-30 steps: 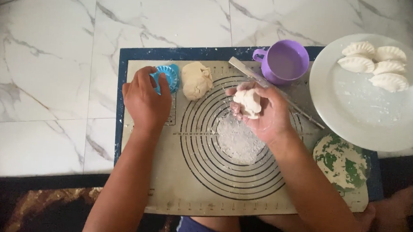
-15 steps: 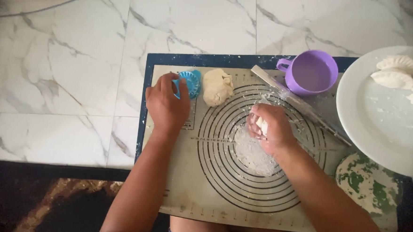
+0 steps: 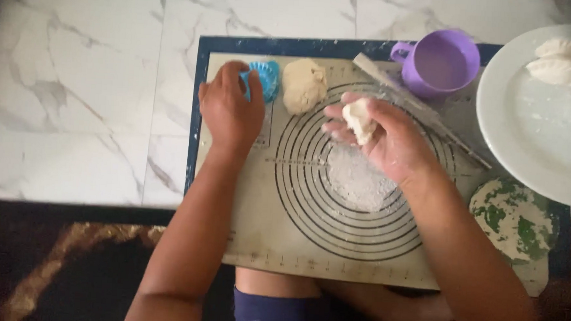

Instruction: A person is preparing dough balls and using a plastic mold to create dumplings on a silicone mat.

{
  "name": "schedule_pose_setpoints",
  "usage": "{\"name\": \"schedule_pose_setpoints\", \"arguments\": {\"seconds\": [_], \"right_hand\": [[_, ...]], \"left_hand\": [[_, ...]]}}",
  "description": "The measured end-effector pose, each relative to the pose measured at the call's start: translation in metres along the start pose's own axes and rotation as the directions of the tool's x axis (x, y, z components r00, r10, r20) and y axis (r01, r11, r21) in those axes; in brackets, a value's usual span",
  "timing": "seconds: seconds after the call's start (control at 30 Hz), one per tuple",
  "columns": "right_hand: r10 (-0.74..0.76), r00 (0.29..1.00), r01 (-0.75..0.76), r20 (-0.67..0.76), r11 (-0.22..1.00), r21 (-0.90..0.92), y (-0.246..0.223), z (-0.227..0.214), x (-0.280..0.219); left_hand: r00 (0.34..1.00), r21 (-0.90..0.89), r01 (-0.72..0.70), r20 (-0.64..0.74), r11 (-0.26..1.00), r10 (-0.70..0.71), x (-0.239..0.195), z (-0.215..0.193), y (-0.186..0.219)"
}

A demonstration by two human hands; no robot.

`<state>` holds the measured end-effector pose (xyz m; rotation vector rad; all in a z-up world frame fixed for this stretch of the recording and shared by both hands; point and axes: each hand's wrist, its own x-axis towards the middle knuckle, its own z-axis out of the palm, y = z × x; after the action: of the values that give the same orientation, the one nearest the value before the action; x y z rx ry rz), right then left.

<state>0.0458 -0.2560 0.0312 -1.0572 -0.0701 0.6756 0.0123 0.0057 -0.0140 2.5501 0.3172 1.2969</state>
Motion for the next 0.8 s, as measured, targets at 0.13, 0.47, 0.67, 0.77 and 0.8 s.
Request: {"name": "schedule_pose_setpoints", "arguments": {"seconds": [0.13, 0.47, 0.67, 0.77, 0.8], "right_hand": [[-0.004, 0.993, -0.001, -0.117, 0.999, -0.046, 0.011, -0.025, 0.005], [0.025, 0.985, -0.045, -0.171, 0.993, -0.111, 0.028, -0.038, 0.012], [-0.11, 0.978, 0.094, -0.175, 0.991, -0.097, 0.02, -0.009, 0.004], [-0.13, 0.978, 0.126, -0.162, 0.991, -0.032, 0.021, -0.013, 0.003], [-0.133, 0.98, 0.134, -0.148, 0.991, -0.006, 0.022, -0.014, 0.003]], "left_hand": [[0.999, -0.048, 0.031, -0.004, 0.998, -0.031, 0.004, -0.008, 0.008], [0.997, -0.037, 0.057, 0.059, 0.998, -0.055, 0.005, -0.013, 0.01], [0.994, -0.036, 0.057, 0.1, 0.998, -0.053, 0.004, -0.011, 0.009], [0.993, -0.042, 0.042, 0.114, 0.998, -0.037, 0.004, -0.013, 0.008], [0.991, -0.05, 0.032, 0.128, 0.998, -0.026, 0.005, -0.015, 0.006]]}}
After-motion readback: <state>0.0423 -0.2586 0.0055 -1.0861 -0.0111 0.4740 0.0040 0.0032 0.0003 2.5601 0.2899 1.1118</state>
